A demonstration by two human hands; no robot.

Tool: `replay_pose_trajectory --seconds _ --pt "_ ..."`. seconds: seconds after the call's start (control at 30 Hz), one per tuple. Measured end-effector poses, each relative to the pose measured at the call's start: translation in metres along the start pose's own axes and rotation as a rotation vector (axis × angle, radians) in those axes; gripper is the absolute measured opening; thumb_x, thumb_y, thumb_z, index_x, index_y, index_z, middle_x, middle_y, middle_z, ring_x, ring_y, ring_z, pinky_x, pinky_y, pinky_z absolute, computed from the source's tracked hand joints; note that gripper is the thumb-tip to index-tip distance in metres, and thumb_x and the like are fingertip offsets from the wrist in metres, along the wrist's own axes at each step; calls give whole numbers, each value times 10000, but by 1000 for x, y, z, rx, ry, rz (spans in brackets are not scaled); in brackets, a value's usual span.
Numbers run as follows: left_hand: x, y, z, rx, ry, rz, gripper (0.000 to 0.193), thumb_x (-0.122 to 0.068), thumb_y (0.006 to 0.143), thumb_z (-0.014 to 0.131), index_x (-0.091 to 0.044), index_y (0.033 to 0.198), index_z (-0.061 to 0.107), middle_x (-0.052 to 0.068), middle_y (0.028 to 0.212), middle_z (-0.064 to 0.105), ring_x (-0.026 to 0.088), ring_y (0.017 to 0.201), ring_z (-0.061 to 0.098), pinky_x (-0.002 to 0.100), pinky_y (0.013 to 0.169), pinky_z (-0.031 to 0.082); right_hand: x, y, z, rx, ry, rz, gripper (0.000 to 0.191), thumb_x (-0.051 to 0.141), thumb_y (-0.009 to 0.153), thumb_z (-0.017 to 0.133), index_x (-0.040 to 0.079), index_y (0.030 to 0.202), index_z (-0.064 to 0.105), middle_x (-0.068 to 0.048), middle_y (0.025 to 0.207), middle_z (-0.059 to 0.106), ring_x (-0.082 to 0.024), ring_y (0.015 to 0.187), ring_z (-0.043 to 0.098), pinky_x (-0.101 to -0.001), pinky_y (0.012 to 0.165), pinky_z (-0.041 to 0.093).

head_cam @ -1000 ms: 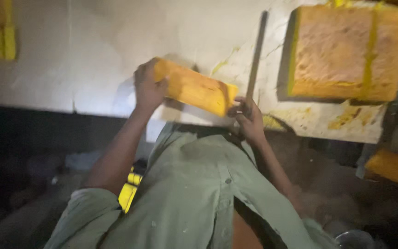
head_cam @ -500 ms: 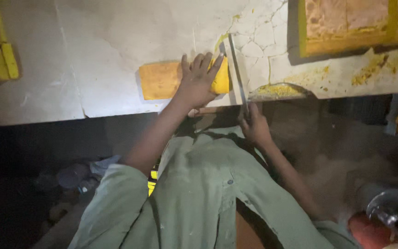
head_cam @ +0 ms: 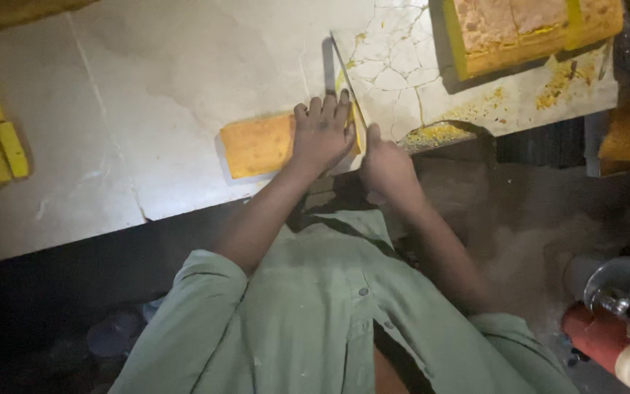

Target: The person removes a yellow food block from a metal tray, flips it, and cuts it into smaller rectangular pieces using a long knife. The cut pieces are stacked on the table.

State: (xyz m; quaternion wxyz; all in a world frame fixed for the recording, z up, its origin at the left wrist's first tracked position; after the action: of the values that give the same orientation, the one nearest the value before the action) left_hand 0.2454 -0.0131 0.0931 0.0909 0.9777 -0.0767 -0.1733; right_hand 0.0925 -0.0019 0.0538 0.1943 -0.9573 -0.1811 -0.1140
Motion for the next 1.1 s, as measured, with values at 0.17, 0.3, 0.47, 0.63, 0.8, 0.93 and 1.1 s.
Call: replay_pose_trajectory --seconds 0.17,0.3,0.47,0.63,0.8,0.93,1.1 --pt "3 1 6 -29 59 17 614 -414 885 656 -17 1348 578 98 1094 584 285 1005 534 506 819 397 32 -2 -22 25 47 85 476 86 908 545 -56 1345 424 -285 830 689 -484 775 680 -572 687 535" --pt "4 3 13 15 63 -6 636 -402 840 664 -20 1339 568 94 1091 581 273 1011 539 496 832 400 31 -96 -31 192 77 147 610 111 930 515 -51 1493 342 -280 816 690 -464 744 686 -551 683 550" --pt "6 5 18 53 42 -14 649 -409 800 685 -37 1319 569 98 1073 570 272 996 536 495 826 397 5 -163 -15 375 126 341 658 160 842 563 -1 1452 379 -297 872 688 -486 830 676 -583 766 523" --pt "3 3 18 -3 77 -6 672 -406 822 691 -26 1360 554 96 1089 565 272 1013 534 486 838 397 4 -78 23 165 163 142 445 124 958 477 -24 1375 430 -306 900 684 -513 854 657 -603 758 511" --pt "-2 2 18 50 97 -17 656 -434 860 675 -31 1365 562 93 1082 565 273 1006 532 494 841 399 -10 -78 28 200 218 148 353 155 1054 443 -37 1350 430 -289 950 683 -497 858 671 -584 745 527" --pt "-2 9 19 81 99 -20 660 -458 874 653 -27 1365 559 108 1107 563 285 1018 524 495 855 396 -12 -147 10 336 271 252 316 197 1079 429 -10 1311 488 -276 907 687 -486 851 672 -574 770 521" --pt "-2 7 23 135 131 -37 680 -452 879 643 -23 1395 535 109 1130 562 283 1050 520 504 895 392 -1 -122 27 327 157 179 545 104 968 501 -36 1456 301 -283 842 668 -478 756 673 -576 636 529"
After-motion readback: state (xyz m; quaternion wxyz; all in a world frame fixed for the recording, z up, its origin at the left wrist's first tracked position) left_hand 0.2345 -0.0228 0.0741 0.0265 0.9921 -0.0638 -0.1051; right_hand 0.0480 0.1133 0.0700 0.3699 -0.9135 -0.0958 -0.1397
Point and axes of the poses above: each hand's wrist, its own y-axis towards the middle knuckle, its own z-axis out of the palm, x = y × z, the point moved 6 cm from there along y, towards the middle knuckle
